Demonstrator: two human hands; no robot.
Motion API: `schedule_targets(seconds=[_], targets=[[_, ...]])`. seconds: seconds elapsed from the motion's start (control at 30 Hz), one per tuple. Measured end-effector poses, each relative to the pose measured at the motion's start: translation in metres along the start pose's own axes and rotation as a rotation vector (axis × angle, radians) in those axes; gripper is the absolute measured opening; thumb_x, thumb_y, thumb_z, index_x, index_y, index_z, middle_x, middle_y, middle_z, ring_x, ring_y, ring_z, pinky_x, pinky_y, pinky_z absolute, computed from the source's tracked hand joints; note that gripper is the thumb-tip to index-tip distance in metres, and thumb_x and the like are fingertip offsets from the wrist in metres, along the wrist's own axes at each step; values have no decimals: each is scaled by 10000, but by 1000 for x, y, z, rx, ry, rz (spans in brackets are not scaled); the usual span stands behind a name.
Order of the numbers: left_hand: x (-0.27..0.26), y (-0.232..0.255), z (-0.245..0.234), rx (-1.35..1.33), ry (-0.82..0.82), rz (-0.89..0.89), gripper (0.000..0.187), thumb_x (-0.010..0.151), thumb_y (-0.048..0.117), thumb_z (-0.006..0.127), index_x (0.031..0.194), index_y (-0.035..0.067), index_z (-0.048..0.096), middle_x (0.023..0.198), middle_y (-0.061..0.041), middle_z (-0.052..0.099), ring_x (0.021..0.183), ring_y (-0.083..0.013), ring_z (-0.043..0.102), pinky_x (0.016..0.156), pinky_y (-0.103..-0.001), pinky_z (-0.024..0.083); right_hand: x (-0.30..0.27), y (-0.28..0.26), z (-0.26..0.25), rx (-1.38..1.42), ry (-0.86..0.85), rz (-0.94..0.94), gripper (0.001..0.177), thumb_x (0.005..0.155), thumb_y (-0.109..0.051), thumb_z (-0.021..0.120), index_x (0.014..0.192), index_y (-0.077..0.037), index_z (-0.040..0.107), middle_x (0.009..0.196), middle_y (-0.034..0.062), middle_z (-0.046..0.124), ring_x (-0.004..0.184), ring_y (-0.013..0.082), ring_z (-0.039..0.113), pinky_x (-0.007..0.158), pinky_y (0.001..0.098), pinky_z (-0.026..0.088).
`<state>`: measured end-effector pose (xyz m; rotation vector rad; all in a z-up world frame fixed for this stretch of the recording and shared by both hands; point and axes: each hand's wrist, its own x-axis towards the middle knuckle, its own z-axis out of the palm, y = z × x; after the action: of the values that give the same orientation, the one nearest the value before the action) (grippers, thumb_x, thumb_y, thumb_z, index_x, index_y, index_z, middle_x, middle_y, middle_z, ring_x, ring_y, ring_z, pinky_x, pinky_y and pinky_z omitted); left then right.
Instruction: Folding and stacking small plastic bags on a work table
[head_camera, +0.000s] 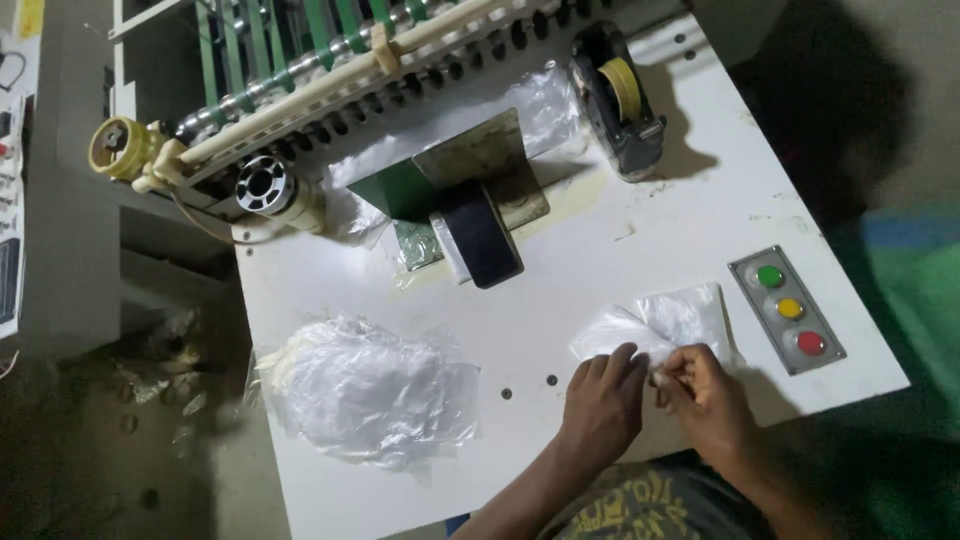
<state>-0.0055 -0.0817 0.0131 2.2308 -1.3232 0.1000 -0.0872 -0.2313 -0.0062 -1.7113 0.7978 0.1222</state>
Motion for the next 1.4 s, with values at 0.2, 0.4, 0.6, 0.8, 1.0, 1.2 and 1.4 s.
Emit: schedule_targets(seconds=[0.2,0.4,0.6,0.8,1.0,1.2,1.4], targets=[[19,31,-64,-648,-7,-337,480,1117,382,341,1127,51,688,1035,-144,742,887,-312,735,705,-409,546,-12,11,-11,-180,397,-433,687,770,-594,727,1172,-77,518,1107,81,648,943,275,689,767,373,525],[59,8,-47,-1109,42,-589,281,1091,180,556,1085,-19,755,915,-154,752,906,-151,597,856,-405,547,4,18,-40,30,103,-252,350,959,-190,732,724,7,563,560,151,677,532,177,677,509,352,584],[53,24,-26,-1256,-94,-875,843,1056,356,506,1603,-88,44,1640,-342,147,1528,-527,167,1249,-612,215,26,29,-58,-587,449,-249,705,812,-499,838,1227,11,583,1052,181,648,1027,385,675,778,513,591],[42,20,-14,-1318,-127,-1025,1004,951,423,684,1601,-88,114,1545,-386,212,1472,-525,277,1187,-612,294,15,12,-40,394,-9,83,391,803,-114,845,1132,22,683,966,83,688,840,188,673,642,345,573],[15,-17,32,-1188,-12,-950,336,1024,336,637,1119,16,678,855,-111,685,758,-180,647,734,-353,580,11,30,-37,522,-228,-133,555,907,-45,717,1424,61,544,1378,213,643,861,280,741,441,351,635],[51,-10,-34,-1187,108,-677,475,1087,267,420,1468,-7,491,1186,-202,662,1043,-251,620,906,-371,512,-20,29,-173,11,700,-380,327,1087,-229,672,813,-50,675,655,99,671,555,237,618,538,354,470],[34,-43,-51,-1053,166,-807,319,1059,238,474,1244,46,650,1051,-121,721,953,-231,700,821,-341,550,1,112,-347,-637,1501,-803,413,1025,225,445,1409,168,584,1304,386,667,1182,464,634,1019,501,466]])
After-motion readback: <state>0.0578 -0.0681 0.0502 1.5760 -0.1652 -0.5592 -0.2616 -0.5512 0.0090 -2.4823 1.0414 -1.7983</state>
